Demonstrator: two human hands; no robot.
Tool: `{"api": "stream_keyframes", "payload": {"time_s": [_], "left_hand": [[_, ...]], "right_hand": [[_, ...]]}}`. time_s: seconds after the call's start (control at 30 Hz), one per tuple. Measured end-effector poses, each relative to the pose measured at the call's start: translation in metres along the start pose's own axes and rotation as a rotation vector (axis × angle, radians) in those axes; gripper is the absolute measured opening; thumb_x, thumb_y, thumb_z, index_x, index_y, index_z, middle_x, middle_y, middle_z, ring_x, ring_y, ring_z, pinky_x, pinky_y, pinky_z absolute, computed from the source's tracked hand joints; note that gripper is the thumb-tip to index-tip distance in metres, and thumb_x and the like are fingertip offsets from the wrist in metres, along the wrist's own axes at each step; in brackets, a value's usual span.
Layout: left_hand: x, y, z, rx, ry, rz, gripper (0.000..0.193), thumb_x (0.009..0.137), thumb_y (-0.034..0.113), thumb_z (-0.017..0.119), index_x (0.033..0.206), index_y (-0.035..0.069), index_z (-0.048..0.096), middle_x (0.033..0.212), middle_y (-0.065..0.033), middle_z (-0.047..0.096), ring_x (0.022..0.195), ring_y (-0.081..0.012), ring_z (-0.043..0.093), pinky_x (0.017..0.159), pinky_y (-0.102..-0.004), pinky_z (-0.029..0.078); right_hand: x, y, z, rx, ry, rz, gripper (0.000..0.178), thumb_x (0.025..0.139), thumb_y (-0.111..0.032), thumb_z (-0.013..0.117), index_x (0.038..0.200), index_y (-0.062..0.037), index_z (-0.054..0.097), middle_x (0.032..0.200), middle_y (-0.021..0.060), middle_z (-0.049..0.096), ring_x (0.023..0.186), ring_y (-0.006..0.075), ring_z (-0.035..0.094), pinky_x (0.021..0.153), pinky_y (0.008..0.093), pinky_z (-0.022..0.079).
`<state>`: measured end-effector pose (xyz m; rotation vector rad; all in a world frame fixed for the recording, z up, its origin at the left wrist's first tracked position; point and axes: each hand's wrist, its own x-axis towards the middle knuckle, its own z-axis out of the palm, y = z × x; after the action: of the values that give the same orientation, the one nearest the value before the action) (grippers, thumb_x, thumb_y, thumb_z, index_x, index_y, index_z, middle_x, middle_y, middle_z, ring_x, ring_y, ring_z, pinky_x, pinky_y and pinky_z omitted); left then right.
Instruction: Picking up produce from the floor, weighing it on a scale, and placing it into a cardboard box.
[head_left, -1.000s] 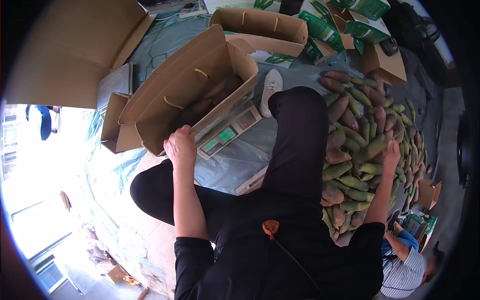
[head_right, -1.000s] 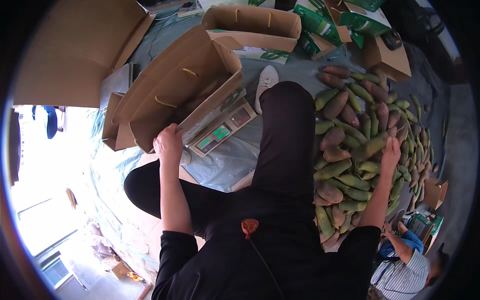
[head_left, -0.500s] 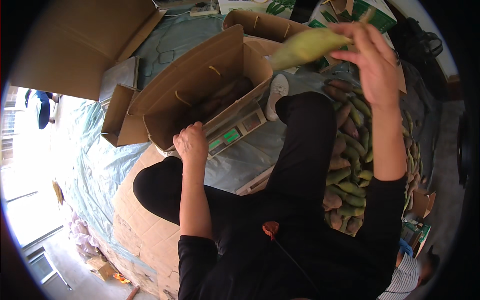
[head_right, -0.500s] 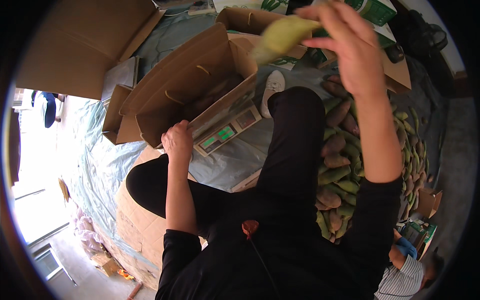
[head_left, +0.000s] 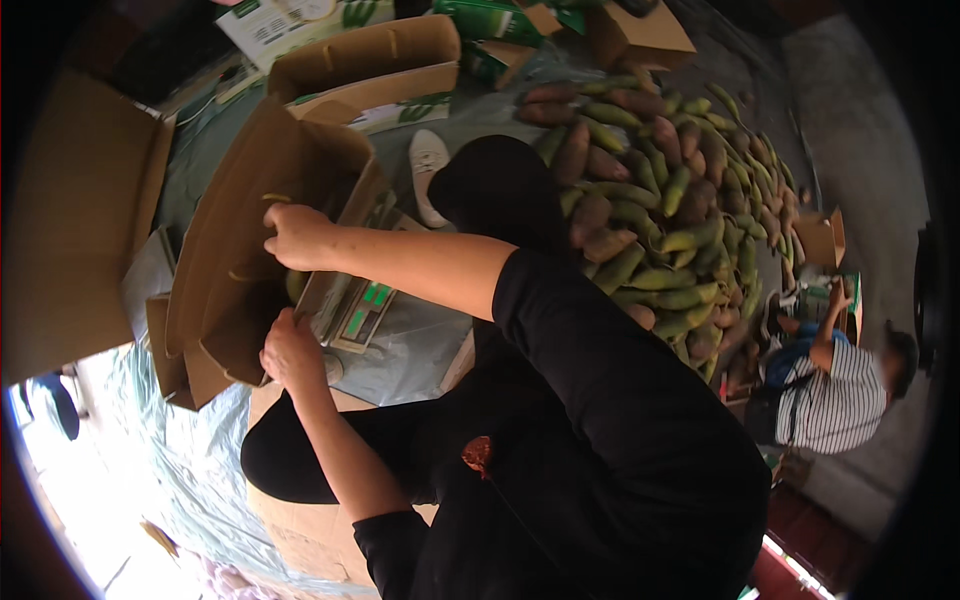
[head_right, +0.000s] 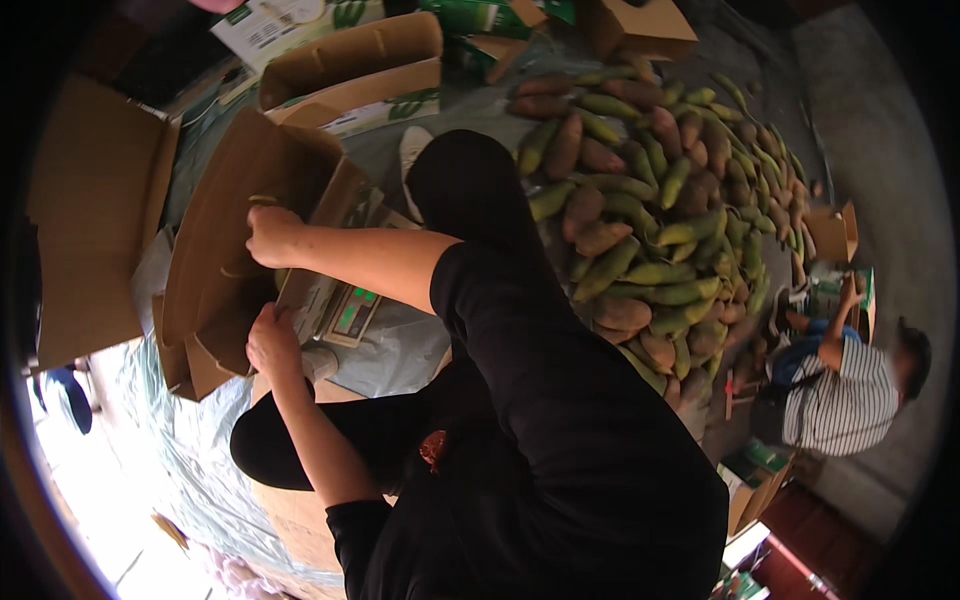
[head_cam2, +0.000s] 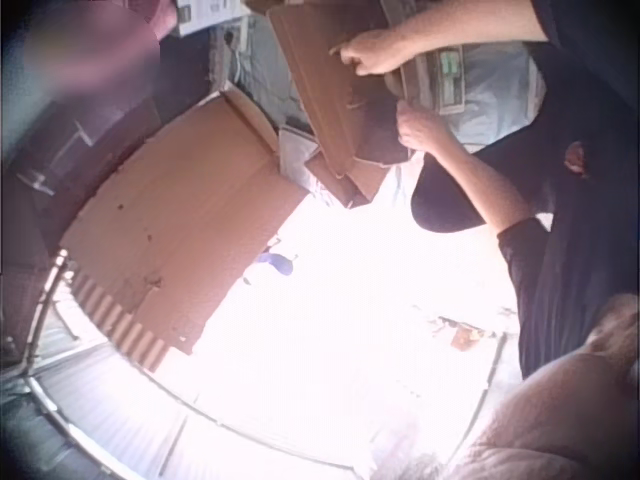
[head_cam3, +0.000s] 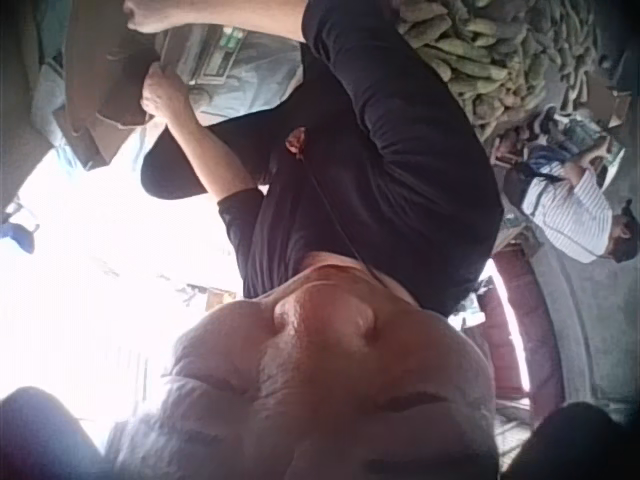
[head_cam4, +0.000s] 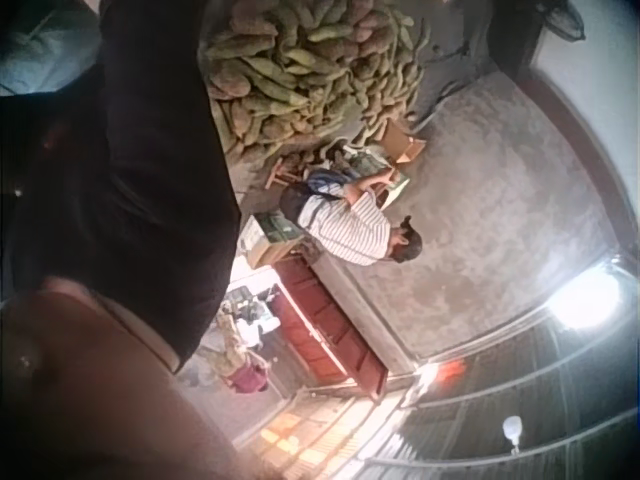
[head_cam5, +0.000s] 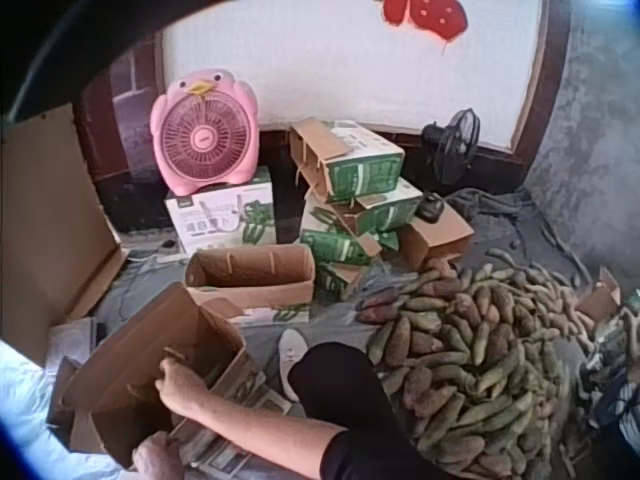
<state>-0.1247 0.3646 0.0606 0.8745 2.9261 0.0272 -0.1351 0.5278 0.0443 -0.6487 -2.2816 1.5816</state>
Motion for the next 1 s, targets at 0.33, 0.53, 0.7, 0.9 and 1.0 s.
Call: {"api": "stream_keyframes", "payload": {"time_s": [0.33,0.53,0.7,0.9,1.0], "left_hand": [[-0.001,0.008,-0.007,-0.039,-0.043,-0.014,0.018,0.081,0.021,0.061,0.092,0.007,0.062,0.085,-0.0161,0.066,0.081,-0.0361,0.063,0.069,-0.0444,0.048],[0.004,0.005,0.002,-0.098,-0.025,0.024,0.02,0.08,0.02,0.06,0.088,0.001,0.061,0.081,-0.0218,0.063,0.078,-0.0395,0.061,0.068,-0.0451,0.047],[0.005,0.006,0.005,-0.083,-0.07,0.01,0.026,0.081,0.025,0.059,0.094,0.003,0.061,0.085,-0.0212,0.064,0.081,-0.0391,0.061,0.069,-0.0453,0.047],[0.006,0.005,0.009,-0.091,-0.033,0.062,0.02,0.081,0.019,0.058,0.087,0.0,0.06,0.078,-0.0219,0.063,0.072,-0.0385,0.062,0.064,-0.0445,0.047],[0.004,-0.002,0.01,-0.126,-0.007,0.067,0.019,0.081,0.018,0.058,0.087,-0.001,0.06,0.077,-0.0222,0.063,0.072,-0.0386,0.062,0.063,-0.0439,0.048]], "right_hand": [[-0.039,0.005,-0.255,-0.176,0.072,-0.127,0.026,0.082,-0.019,0.063,0.103,-0.0026,0.063,0.097,0.0115,0.066,0.088,0.0181,0.063,0.078,0.029,0.049],[-0.151,0.16,-0.354,-0.53,0.328,0.194,0.022,0.076,-0.021,0.062,0.092,-0.0048,0.064,0.09,0.0149,0.065,0.085,0.033,0.061,0.073,0.0407,0.048],[-0.276,0.26,-0.373,-0.719,0.303,0.507,0.02,0.076,-0.018,0.062,0.086,-0.0007,0.064,0.09,0.017,0.063,0.087,0.0336,0.059,0.075,0.0424,0.046],[-0.376,0.323,-0.362,-0.61,0.497,1.099,0.03,0.076,-0.022,0.067,0.092,0.0023,0.064,0.094,0.0207,0.064,0.091,0.0365,0.059,0.077,0.0431,0.047],[-0.387,0.34,-0.357,-0.407,0.595,1.283,0.05,0.079,-0.02,0.066,0.125,-0.0051,0.053,0.11,0.0169,0.061,0.096,0.0283,0.06,0.08,0.0397,0.049]]}}
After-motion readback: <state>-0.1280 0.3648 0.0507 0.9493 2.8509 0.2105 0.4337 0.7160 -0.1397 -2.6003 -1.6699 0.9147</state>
